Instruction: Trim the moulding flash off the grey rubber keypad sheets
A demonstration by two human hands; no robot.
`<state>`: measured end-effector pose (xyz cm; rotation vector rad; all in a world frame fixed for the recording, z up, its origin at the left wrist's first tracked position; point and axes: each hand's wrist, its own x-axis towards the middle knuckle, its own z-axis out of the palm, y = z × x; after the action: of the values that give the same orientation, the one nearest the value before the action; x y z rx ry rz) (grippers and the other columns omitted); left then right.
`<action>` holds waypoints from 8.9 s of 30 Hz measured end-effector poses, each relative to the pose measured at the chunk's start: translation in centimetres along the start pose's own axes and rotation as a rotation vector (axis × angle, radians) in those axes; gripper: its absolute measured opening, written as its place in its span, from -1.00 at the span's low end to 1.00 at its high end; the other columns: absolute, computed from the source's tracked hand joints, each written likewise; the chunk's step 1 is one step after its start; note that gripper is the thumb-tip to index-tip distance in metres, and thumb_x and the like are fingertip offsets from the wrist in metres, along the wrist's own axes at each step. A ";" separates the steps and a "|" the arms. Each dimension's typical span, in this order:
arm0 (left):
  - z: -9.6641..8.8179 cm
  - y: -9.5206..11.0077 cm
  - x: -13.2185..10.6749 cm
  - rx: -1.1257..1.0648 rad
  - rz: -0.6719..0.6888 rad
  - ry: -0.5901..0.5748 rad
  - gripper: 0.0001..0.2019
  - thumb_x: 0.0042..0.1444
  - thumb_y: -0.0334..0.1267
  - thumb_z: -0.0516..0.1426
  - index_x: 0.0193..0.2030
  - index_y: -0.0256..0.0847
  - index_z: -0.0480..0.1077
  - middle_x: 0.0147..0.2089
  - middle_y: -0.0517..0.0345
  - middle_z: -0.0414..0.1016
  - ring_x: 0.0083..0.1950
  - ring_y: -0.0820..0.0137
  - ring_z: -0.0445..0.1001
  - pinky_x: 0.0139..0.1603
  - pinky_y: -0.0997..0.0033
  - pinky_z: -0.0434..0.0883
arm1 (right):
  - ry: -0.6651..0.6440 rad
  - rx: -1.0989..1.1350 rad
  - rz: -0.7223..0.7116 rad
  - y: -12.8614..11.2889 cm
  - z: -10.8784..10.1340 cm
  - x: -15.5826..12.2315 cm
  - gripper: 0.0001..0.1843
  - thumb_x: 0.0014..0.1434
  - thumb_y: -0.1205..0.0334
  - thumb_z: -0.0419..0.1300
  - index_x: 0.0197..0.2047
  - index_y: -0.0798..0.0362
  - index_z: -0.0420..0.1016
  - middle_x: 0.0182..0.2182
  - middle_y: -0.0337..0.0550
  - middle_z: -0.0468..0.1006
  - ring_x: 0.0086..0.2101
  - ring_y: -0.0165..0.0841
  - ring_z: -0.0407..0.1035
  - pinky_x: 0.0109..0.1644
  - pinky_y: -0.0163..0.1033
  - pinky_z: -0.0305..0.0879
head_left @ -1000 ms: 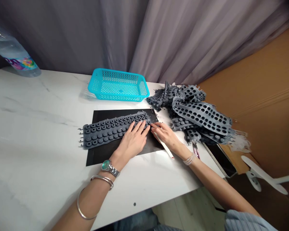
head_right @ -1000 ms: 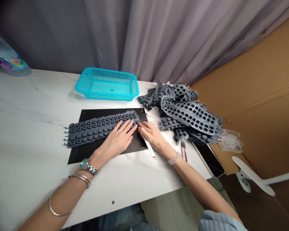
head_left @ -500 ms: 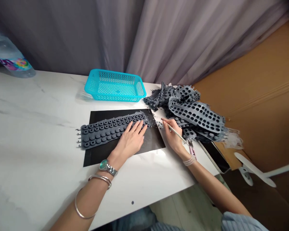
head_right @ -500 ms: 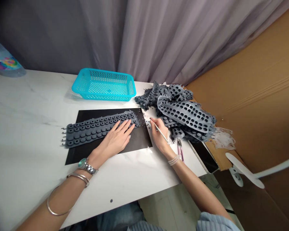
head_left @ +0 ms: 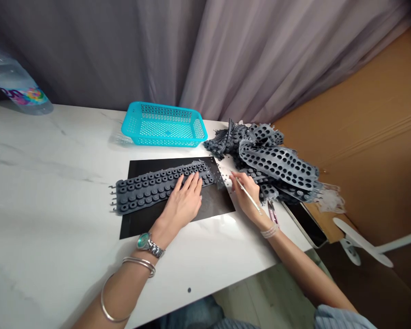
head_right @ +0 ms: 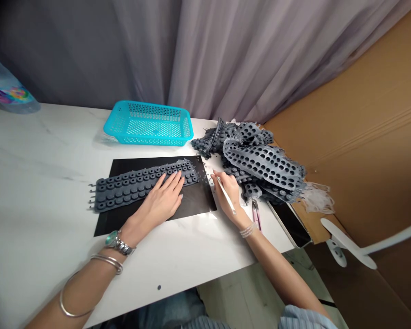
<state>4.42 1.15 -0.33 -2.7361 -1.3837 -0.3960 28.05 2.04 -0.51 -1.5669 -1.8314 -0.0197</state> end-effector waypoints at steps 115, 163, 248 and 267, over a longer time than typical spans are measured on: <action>0.3 -0.6 -0.6 -0.079 0.053 0.019 -0.50 0.36 -0.28 -0.16 0.37 -0.40 0.13 0.40 -0.11 0.18 0.42 0.22 0.14 0.44 0.04 -0.01 | 0.035 0.084 -0.021 -0.2 1.7 1.6 -0.78 0.34 0.06 0.07 -0.11 -0.03 0.44 -0.10 -0.01 0.57 -0.15 -0.18 0.49 -0.11 -0.06 0.44; 0.8 -0.6 -0.6 -0.082 0.047 0.024 -0.50 0.36 -0.26 -0.15 0.38 -0.38 0.12 0.42 -0.11 0.15 0.42 0.20 0.13 0.45 0.03 -0.03 | -0.266 -0.263 -0.734 -2.5 1.9 0.5 -0.82 0.36 0.34 0.02 -0.14 0.12 0.45 -0.01 0.10 0.55 -0.04 -0.12 0.35 -0.07 0.01 0.41; 0.6 -0.4 -1.2 -0.021 0.075 0.023 -0.52 0.34 -0.34 -0.15 0.34 -0.46 0.17 0.38 -0.20 0.21 0.43 0.19 0.12 0.44 0.05 0.01 | -0.219 -0.001 -0.504 -3.7 1.9 -0.6 -0.84 0.34 0.23 0.12 -0.09 0.01 0.51 -0.07 -0.04 0.58 -0.10 -0.20 0.37 -0.01 -0.04 0.40; 0.9 -0.4 -1.2 -0.007 0.078 0.027 -0.51 0.35 -0.32 -0.17 0.35 -0.46 0.16 0.38 -0.19 0.21 0.43 0.20 0.12 0.44 0.04 -0.02 | -0.364 -0.111 -0.664 -3.4 2.1 0.0 -0.77 0.37 0.33 0.00 -0.01 0.09 0.45 0.04 0.10 0.52 0.07 -0.12 0.35 0.07 0.02 0.42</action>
<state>3.59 0.59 -1.55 -2.7696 -1.2668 -0.4320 24.05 2.08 -0.60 -1.0060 -2.6082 -0.1515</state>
